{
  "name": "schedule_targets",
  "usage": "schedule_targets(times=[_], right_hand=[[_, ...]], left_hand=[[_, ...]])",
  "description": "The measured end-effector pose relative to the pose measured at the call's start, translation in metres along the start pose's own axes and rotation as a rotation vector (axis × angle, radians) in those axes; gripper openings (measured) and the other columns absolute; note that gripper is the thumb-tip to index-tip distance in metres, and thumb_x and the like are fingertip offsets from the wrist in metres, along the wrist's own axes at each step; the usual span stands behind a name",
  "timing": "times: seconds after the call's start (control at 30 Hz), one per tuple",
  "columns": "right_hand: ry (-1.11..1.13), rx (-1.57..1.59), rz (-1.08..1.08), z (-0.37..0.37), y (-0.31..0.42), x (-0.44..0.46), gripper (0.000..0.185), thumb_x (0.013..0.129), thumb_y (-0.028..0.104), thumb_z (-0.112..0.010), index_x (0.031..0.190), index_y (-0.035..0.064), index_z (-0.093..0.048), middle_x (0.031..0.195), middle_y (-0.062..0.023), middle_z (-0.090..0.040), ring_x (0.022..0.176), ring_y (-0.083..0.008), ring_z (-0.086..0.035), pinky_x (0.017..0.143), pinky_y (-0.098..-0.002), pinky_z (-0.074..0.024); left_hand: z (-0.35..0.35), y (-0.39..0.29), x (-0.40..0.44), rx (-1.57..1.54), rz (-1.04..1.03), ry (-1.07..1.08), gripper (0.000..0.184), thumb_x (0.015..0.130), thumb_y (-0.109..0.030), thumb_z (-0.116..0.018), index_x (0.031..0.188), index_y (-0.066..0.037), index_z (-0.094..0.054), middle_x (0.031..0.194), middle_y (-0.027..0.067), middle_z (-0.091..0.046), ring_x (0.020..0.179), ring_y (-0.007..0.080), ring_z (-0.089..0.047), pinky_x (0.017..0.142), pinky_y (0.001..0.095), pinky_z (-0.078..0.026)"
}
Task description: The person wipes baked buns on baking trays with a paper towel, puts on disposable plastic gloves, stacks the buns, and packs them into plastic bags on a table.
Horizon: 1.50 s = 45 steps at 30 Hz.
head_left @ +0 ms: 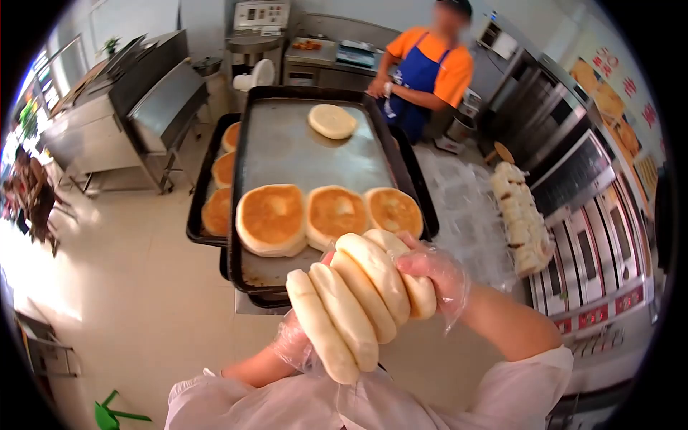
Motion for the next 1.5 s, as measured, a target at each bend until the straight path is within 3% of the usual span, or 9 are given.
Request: schedule_targets(times=[0.4,0.53,0.6,0.77,0.97,1.07,1.13,1.23,1.5], right_hand=[[0.037,0.036,0.348,0.173,-0.078,-0.117,0.078,0.089,0.032,-0.065,0.148,0.0078,-0.019,0.139,-0.0091,-0.039,0.132,-0.0213,-0.038,0.112,-0.0372,-0.0306],[0.051,0.246,0.248,0.263,-0.158,-0.151,0.070,0.095,0.039,-0.057,0.149,0.0056,-0.027,0.139,-0.0092,-0.045,0.130,-0.0192,-0.043,0.112,-0.0338,-0.0324],[0.060,0.379,0.241,0.297,-0.177,-0.167,0.065,0.099,0.048,-0.047,0.146,0.0044,-0.039,0.138,-0.0096,-0.052,0.128,-0.0191,-0.049,0.110,-0.0330,-0.0360],[0.018,0.705,0.128,0.375,-0.194,-0.182,0.070,0.101,0.059,-0.031,0.143,0.0058,-0.044,0.140,-0.0110,-0.052,0.128,-0.0233,-0.052,0.108,-0.0372,-0.0413],[-0.027,0.720,0.207,0.480,-0.193,-0.154,0.074,0.099,0.064,-0.030,0.144,0.0075,-0.044,0.141,-0.0114,-0.053,0.128,-0.0257,-0.053,0.105,-0.0401,-0.0455],[0.303,0.996,0.253,0.520,-0.169,-0.151,0.071,0.099,0.063,-0.031,0.143,0.0076,-0.045,0.141,-0.0113,-0.053,0.127,-0.0263,-0.053,0.105,-0.0407,-0.0454],[-0.193,0.887,0.232,0.555,-0.152,-0.151,0.069,0.100,0.061,-0.032,0.141,0.0078,-0.047,0.140,-0.0117,-0.054,0.127,-0.0268,-0.054,0.104,-0.0418,-0.0469],[-0.247,0.828,0.264,0.604,-0.123,-0.139,0.067,0.100,0.060,-0.032,0.140,0.0077,-0.048,0.140,-0.0118,-0.054,0.125,-0.0276,-0.055,0.103,-0.0423,-0.0478],[-0.250,0.512,0.257,0.768,-0.025,-0.008,0.069,0.101,0.060,-0.030,0.137,0.0057,-0.051,0.133,-0.0106,-0.059,0.123,-0.0240,-0.056,0.104,-0.0391,-0.0455]], left_hand=[[0.003,0.170,0.036,0.104,-0.019,-0.095,0.046,0.095,-0.030,-0.064,0.133,-0.008,-0.053,0.134,0.0090,-0.056,0.121,0.0214,-0.056,0.103,0.0384,-0.049],[0.009,0.234,0.050,0.334,-0.026,-0.067,0.045,0.095,-0.030,-0.064,0.133,-0.008,-0.053,0.134,0.0090,-0.056,0.121,0.0214,-0.056,0.103,0.0382,-0.049],[0.002,0.278,0.061,-0.267,0.275,-0.102,0.052,0.094,-0.032,-0.064,0.138,-0.009,-0.048,0.138,0.0082,-0.054,0.123,0.0232,-0.056,0.102,0.0425,-0.051],[-0.036,0.342,0.104,0.057,0.140,-0.253,0.053,0.095,-0.040,-0.061,0.135,-0.006,-0.053,0.130,0.0125,-0.060,0.111,0.0247,-0.064,0.096,0.0416,-0.055],[0.004,0.383,0.189,0.127,0.355,-0.547,0.063,0.094,-0.045,-0.062,0.144,-0.014,-0.040,0.138,0.0084,-0.053,0.126,0.0257,-0.052,0.109,0.0473,-0.042],[-0.007,0.395,0.249,0.168,0.414,-0.541,0.060,0.094,-0.044,-0.063,0.142,-0.013,-0.043,0.136,0.0075,-0.054,0.124,0.0242,-0.054,0.106,0.0460,-0.045],[-0.012,0.403,0.285,0.204,0.507,-0.619,0.059,0.093,-0.043,-0.064,0.139,-0.012,-0.044,0.134,0.0068,-0.055,0.123,0.0225,-0.055,0.103,0.0448,-0.049],[-0.012,0.414,0.346,0.237,0.502,-0.573,0.059,0.094,-0.042,-0.065,0.140,-0.011,-0.044,0.133,0.0055,-0.056,0.122,0.0207,-0.055,0.100,0.0412,-0.050],[0.003,0.381,0.557,0.686,0.100,-0.469,0.061,0.099,-0.047,-0.055,0.139,-0.003,-0.043,0.128,0.0095,-0.057,0.119,0.0161,-0.054,0.099,0.0313,-0.045]])
Point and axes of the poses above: each hand's wrist, its own x-axis towards the middle knuckle, its own z-axis out of the back of the hand, y = z × x, the point moved 5 cm from there along x, towards the middle knuckle
